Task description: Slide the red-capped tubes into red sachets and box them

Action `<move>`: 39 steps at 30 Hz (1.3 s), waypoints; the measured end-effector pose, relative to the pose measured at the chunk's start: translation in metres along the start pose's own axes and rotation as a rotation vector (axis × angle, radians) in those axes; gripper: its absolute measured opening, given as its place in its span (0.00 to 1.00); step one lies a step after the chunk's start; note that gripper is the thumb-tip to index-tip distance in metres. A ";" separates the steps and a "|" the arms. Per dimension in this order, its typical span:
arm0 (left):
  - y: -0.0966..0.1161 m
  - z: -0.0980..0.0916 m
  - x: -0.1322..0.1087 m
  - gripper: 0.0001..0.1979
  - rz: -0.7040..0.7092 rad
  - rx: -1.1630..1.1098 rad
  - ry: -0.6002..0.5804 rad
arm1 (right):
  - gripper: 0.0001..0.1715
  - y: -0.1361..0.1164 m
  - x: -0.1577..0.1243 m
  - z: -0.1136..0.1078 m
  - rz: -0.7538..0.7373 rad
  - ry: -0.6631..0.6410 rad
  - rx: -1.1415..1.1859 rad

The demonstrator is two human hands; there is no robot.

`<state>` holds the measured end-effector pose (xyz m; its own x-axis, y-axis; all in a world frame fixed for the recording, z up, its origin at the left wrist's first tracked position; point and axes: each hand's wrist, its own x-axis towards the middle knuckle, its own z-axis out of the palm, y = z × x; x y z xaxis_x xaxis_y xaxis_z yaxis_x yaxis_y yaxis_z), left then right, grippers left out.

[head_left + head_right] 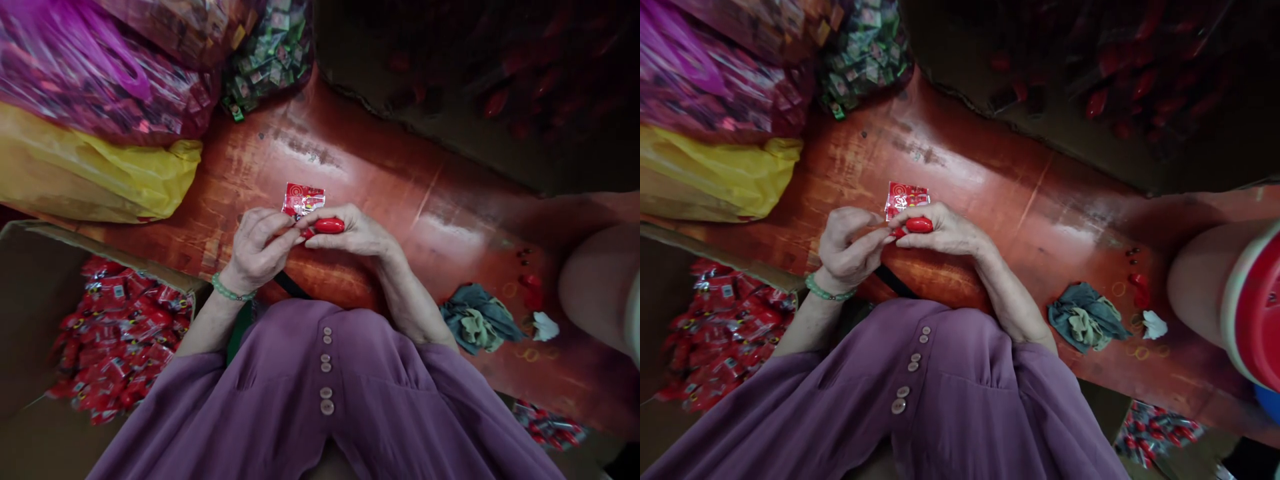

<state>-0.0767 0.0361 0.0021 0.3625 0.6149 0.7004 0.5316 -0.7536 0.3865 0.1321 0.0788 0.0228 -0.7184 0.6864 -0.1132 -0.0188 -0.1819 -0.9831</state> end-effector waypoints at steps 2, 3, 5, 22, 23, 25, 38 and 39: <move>0.001 -0.001 -0.001 0.10 0.006 -0.003 0.011 | 0.13 0.003 -0.002 0.005 0.001 0.028 0.058; 0.001 -0.001 -0.002 0.09 0.003 0.001 0.015 | 0.12 0.004 -0.004 0.008 -0.001 0.053 0.079; 0.004 0.000 -0.003 0.06 -0.018 0.024 0.011 | 0.13 0.007 -0.008 0.013 0.005 0.110 0.097; 0.033 -0.004 -0.006 0.17 -0.838 -0.755 -0.528 | 0.20 0.017 -0.042 0.030 0.085 0.149 -0.361; 0.032 -0.003 -0.006 0.17 -0.854 -0.762 -0.546 | 0.19 0.017 -0.043 0.031 0.082 0.149 -0.409; 0.031 -0.003 -0.007 0.16 -0.874 -0.756 -0.554 | 0.16 0.018 -0.045 0.034 0.066 0.159 -0.513; 0.035 0.003 -0.010 0.14 -0.984 -0.857 -0.543 | 0.06 0.012 -0.060 0.040 0.037 0.219 -0.396; 0.035 0.004 -0.010 0.13 -1.021 -0.885 -0.529 | 0.08 0.013 -0.061 0.040 0.040 0.209 -0.348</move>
<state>-0.0586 0.0043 0.0068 0.4611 0.8257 -0.3249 0.1588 0.2835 0.9457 0.1482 0.0067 0.0231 -0.5565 0.8183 -0.1437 0.2681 0.0132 -0.9633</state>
